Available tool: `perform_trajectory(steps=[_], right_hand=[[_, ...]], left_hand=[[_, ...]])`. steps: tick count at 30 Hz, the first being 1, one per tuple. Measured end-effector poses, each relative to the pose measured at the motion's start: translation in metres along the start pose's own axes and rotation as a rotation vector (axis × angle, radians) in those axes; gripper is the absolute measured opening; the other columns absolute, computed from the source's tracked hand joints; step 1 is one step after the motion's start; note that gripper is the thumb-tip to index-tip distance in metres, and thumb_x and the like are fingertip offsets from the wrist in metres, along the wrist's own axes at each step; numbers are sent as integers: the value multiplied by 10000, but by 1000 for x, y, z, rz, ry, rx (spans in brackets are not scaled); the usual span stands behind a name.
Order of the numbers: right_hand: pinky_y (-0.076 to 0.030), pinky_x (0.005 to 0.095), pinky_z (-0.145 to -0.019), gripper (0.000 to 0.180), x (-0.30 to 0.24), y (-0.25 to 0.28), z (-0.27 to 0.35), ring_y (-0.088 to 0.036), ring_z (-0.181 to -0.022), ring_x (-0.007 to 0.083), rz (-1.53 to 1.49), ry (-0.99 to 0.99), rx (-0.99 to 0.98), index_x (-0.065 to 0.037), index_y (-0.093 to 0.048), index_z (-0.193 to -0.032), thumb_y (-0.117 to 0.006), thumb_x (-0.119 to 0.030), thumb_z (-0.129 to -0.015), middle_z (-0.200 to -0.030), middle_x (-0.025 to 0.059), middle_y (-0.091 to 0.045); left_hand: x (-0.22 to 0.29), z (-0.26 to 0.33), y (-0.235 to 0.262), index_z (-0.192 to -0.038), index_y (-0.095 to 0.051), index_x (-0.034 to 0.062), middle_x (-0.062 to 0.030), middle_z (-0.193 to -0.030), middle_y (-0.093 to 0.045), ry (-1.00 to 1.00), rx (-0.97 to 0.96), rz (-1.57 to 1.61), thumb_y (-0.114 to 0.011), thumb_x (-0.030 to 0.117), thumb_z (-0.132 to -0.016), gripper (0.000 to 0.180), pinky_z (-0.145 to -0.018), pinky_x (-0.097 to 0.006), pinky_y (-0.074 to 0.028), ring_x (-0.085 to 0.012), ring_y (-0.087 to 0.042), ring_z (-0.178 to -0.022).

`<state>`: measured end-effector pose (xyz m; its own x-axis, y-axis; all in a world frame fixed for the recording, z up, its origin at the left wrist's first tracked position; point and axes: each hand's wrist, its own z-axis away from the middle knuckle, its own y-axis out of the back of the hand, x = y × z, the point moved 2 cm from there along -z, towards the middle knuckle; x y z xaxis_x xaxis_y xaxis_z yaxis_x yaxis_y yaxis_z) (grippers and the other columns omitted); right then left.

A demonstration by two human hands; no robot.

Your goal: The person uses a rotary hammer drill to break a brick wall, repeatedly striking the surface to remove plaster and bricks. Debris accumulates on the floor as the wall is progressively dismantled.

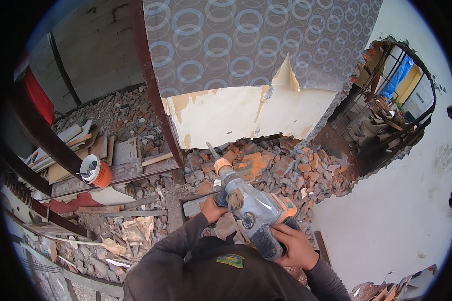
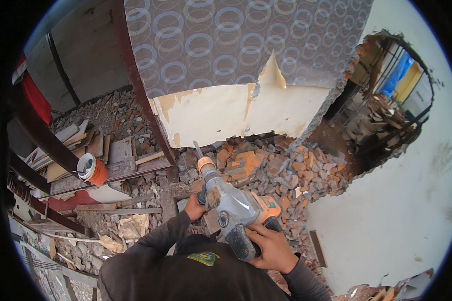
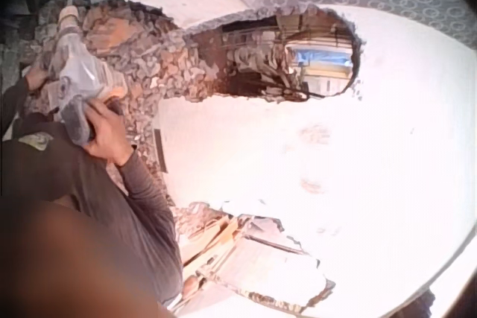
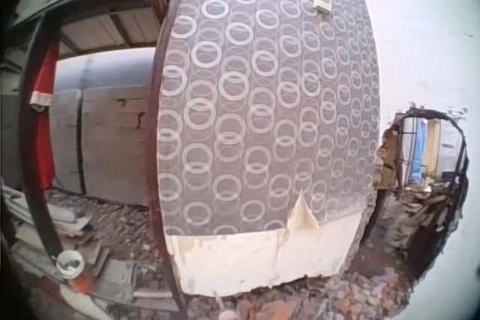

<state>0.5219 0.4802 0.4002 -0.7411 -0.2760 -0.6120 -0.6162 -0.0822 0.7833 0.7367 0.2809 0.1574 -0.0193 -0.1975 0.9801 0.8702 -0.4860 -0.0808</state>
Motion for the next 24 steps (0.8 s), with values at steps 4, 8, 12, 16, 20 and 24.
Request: perform_trajectory(steps=[4, 8, 12, 16, 20, 24], right_hand=[[-542, 397, -740, 555, -29, 6, -11, -678, -865, 314, 235, 117, 161, 7, -669, -1101, -795, -267, -634, -1055, 139, -670], [-539, 382, -669, 509, -39, 2, -25, -674, -757, 307, 221, 193, 301, -1, -672, -1041, -791, -277, -630, -958, 122, -682], [-533, 379, -657, 488, -52, -7, -41, -678, -757, 292, 211, 198, 236, 3, -674, -1020, -786, -288, -645, -950, 118, -685], [-527, 370, -649, 520, -78, -20, -63, -677, -747, 274, 283, 196, 205, 7, -669, -1012, -796, -352, -657, -942, 110, -681], [-523, 366, -647, 566, -103, -37, -85, -675, -747, 268, 360, 105, 129, 6, -666, -1015, -765, -451, -696, -943, 111, -676], [-528, 375, -656, 607, -112, -54, -99, -667, -736, 274, 366, 82, 105, 13, -661, -1002, -754, -490, -675, -961, 116, -675]], left_hand=[[61, -13, 6, -791, -657, -56, -102, -653, -675, -499, 324, -299, -761, 62, -701, 182, -570, -349, -513, -182, -656, -584], [97, 2, 24, -805, -671, -41, -114, -699, -697, -352, 275, -237, -768, 60, -673, 193, -627, -361, -528, -206, -676, -629], [118, 2, 41, -806, -677, -37, -124, -708, -700, -469, 242, -213, -769, 55, -646, 206, -637, -353, -529, -210, -686, -648], [125, -5, 60, -815, -671, -44, -141, -716, -697, -570, 304, -270, -752, 36, -633, 214, -635, -357, -525, -220, -687, -658], [117, -9, 82, -816, -670, -37, -161, -729, -694, -514, 281, -205, -726, 23, -633, 201, -635, -366, -522, -245, -694, -671], [106, -15, 100, -822, -675, -25, -170, -737, -693, -522, 201, -169, -718, 28, -655, 180, -644, -379, -526, -256, -702, -684]])
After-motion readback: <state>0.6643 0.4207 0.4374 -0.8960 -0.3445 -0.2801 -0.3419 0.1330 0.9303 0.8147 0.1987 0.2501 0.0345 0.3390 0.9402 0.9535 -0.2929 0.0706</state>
